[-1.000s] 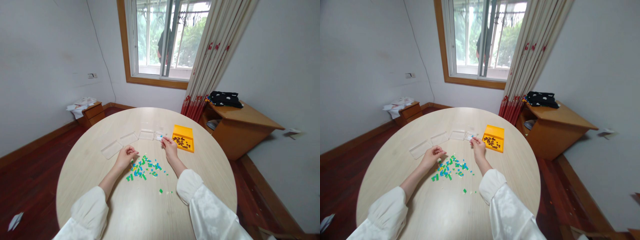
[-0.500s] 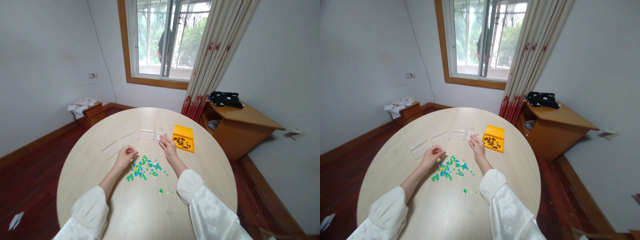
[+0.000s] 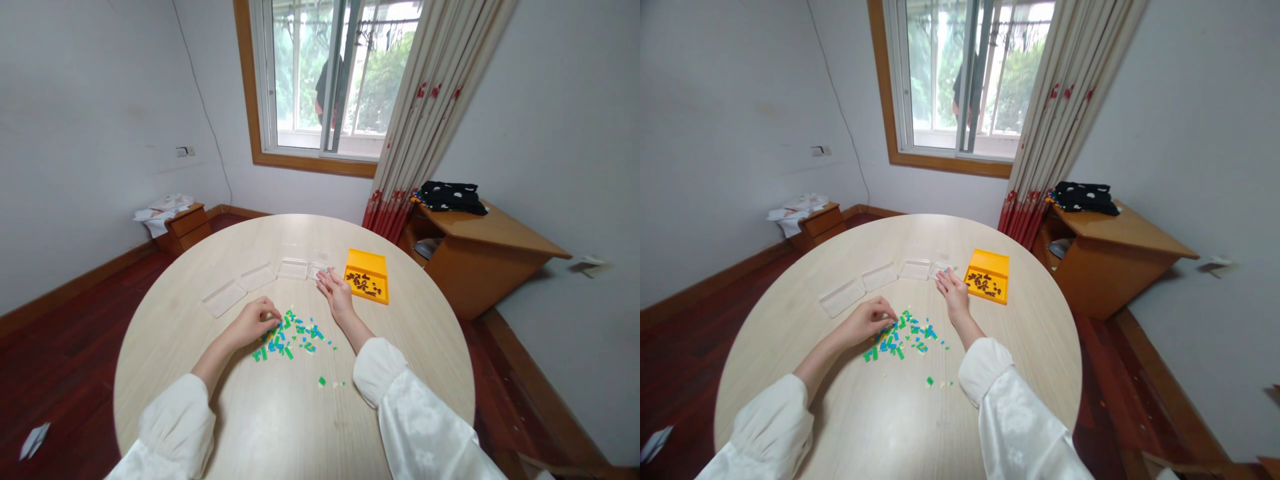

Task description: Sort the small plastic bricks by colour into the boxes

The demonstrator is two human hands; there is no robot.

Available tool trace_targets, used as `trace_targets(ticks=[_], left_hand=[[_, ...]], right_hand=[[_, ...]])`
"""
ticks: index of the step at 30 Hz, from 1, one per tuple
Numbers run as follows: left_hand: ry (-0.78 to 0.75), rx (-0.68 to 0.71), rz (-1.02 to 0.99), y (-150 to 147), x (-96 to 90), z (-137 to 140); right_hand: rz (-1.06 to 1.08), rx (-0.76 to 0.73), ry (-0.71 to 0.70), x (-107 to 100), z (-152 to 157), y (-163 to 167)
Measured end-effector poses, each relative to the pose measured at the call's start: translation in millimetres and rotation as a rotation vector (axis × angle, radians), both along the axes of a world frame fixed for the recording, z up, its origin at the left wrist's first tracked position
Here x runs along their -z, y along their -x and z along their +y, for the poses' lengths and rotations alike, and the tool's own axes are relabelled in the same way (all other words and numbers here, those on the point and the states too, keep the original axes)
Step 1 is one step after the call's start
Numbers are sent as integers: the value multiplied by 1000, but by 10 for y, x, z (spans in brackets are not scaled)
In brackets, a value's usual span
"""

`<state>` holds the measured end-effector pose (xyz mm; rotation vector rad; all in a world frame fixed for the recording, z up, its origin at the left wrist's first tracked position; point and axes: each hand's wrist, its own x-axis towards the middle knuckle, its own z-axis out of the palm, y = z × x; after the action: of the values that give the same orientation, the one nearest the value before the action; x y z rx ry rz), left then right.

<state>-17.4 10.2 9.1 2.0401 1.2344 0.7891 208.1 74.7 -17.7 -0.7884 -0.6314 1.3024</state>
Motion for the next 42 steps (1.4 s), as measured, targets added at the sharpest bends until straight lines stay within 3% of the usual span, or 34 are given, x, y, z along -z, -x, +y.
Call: trace_targets(ticks=[8,29,39,42], left_hand=[[54,42,55,-56,17,-27],[7,41,84,-98,-26,-52],[14,30,50,-116,-43,-80],[23,-8,23,-127,-45,-73]], right_hand=[[27,4,10,-28,-12,13],[11,-6,18,-84,-54,33],[-38,13,3,-86,-48,40],[-158,59,-29,-104,-75,52]])
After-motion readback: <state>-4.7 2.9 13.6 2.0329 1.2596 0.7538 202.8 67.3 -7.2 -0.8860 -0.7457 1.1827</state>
